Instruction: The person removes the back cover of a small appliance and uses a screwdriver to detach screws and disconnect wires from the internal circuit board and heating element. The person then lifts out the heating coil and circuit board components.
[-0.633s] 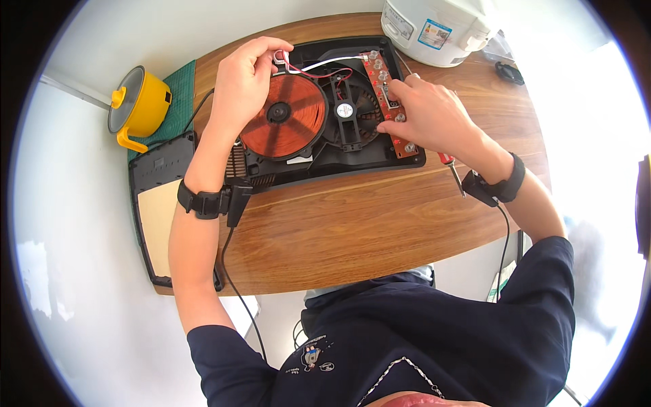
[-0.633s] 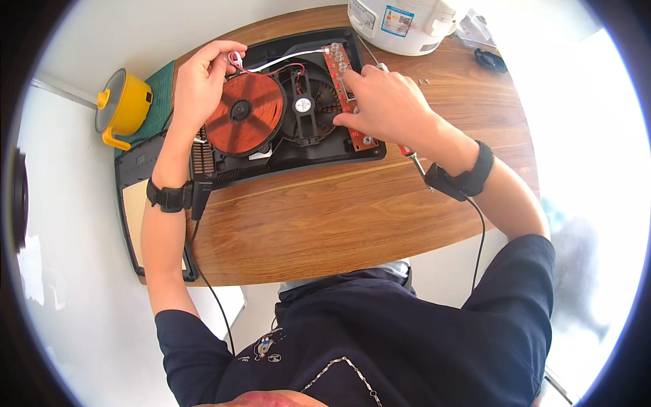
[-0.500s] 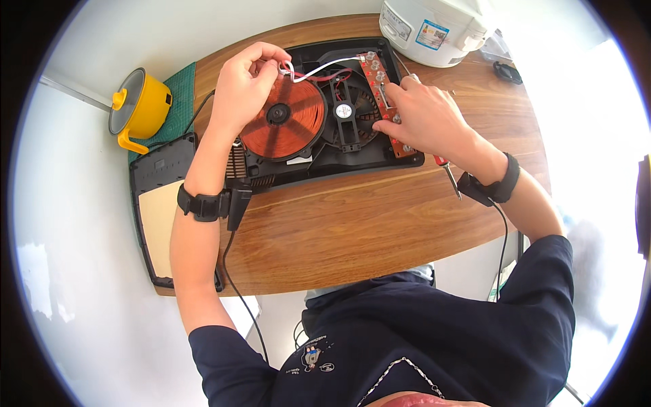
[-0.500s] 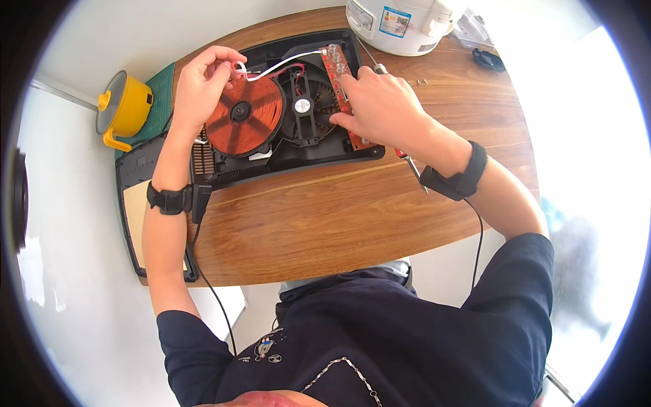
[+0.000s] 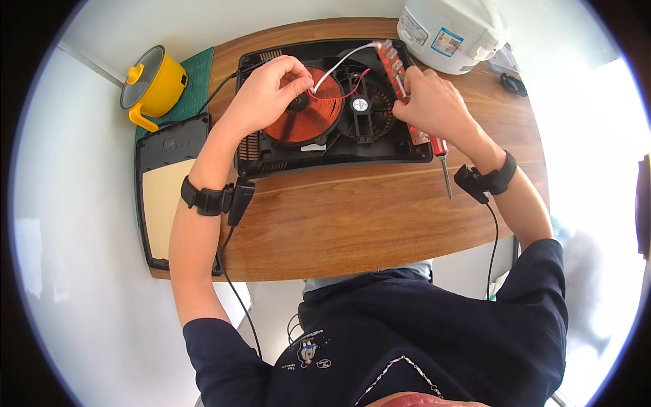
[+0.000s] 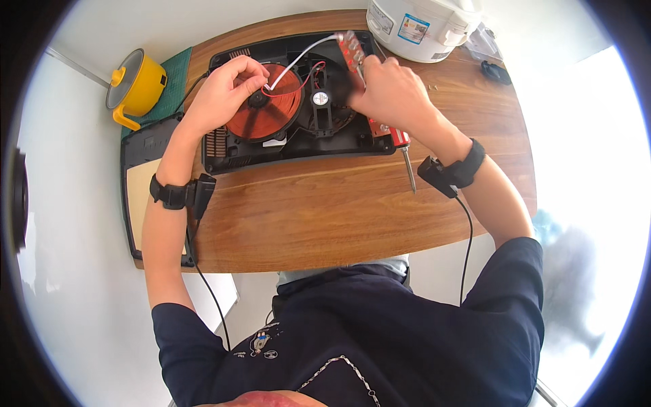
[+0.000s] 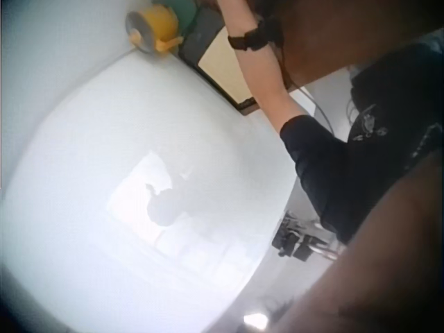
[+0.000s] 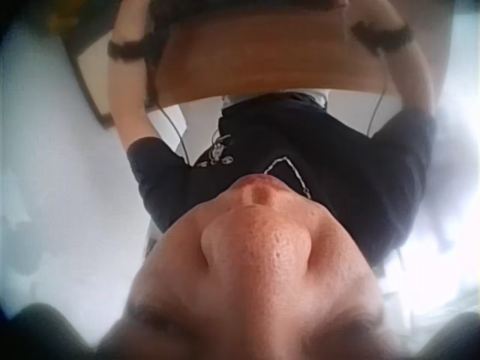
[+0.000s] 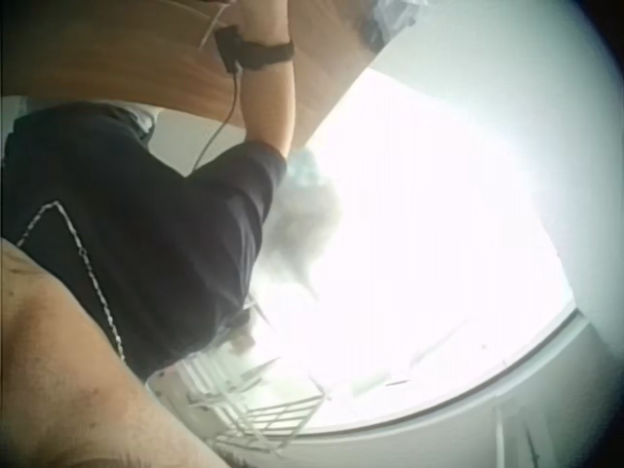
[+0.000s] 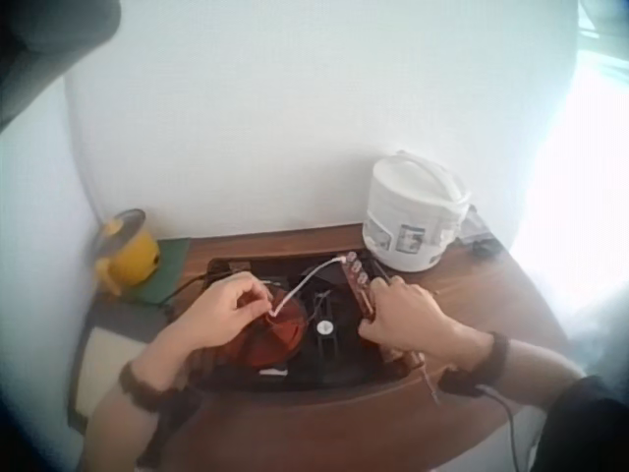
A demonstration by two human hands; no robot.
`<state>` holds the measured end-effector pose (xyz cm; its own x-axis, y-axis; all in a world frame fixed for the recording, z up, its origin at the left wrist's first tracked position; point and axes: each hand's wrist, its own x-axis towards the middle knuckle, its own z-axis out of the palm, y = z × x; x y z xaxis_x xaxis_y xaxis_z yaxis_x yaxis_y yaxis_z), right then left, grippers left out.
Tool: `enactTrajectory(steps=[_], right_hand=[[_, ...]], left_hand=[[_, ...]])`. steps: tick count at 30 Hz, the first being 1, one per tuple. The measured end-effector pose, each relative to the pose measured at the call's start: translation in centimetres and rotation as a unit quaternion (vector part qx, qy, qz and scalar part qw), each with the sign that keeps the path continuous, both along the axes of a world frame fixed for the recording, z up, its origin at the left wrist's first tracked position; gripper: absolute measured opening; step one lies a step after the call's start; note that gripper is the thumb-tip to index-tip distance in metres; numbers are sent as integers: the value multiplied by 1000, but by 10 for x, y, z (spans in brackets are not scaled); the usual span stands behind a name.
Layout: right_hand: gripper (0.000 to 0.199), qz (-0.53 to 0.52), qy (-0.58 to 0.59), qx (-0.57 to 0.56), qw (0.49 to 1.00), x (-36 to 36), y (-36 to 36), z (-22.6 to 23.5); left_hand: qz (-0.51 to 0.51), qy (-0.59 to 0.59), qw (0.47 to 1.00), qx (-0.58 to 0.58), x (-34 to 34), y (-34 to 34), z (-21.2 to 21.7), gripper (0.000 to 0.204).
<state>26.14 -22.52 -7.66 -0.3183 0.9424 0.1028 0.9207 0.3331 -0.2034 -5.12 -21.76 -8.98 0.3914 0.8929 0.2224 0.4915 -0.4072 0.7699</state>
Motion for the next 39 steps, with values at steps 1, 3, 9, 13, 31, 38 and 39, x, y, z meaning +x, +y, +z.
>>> enactTrajectory(steps=[1,3,9,13,31,38,39], right_hand=[[39,-9,5,22,1000,0,-1,1],[38,-15,29,21,999,-1,-2,12],[39,-15,84,78,993,5,3,42],[38,-8,105,113,988,6,6,68],[32,93,83,151,981,-61,74,173],[33,187,32,130,973,-100,145,145],[33,207,16,136,969,-102,163,137]], left_hand=[[0,12,1000,3,-2,-2,2,17],[12,30,999,3,-6,-5,4,17],[73,-55,996,11,-5,-4,2,14],[131,-91,979,126,-4,-1,6,16],[203,-312,916,147,-35,33,74,22],[279,-74,932,220,-84,82,71,27],[285,-51,924,250,-89,92,68,27]])
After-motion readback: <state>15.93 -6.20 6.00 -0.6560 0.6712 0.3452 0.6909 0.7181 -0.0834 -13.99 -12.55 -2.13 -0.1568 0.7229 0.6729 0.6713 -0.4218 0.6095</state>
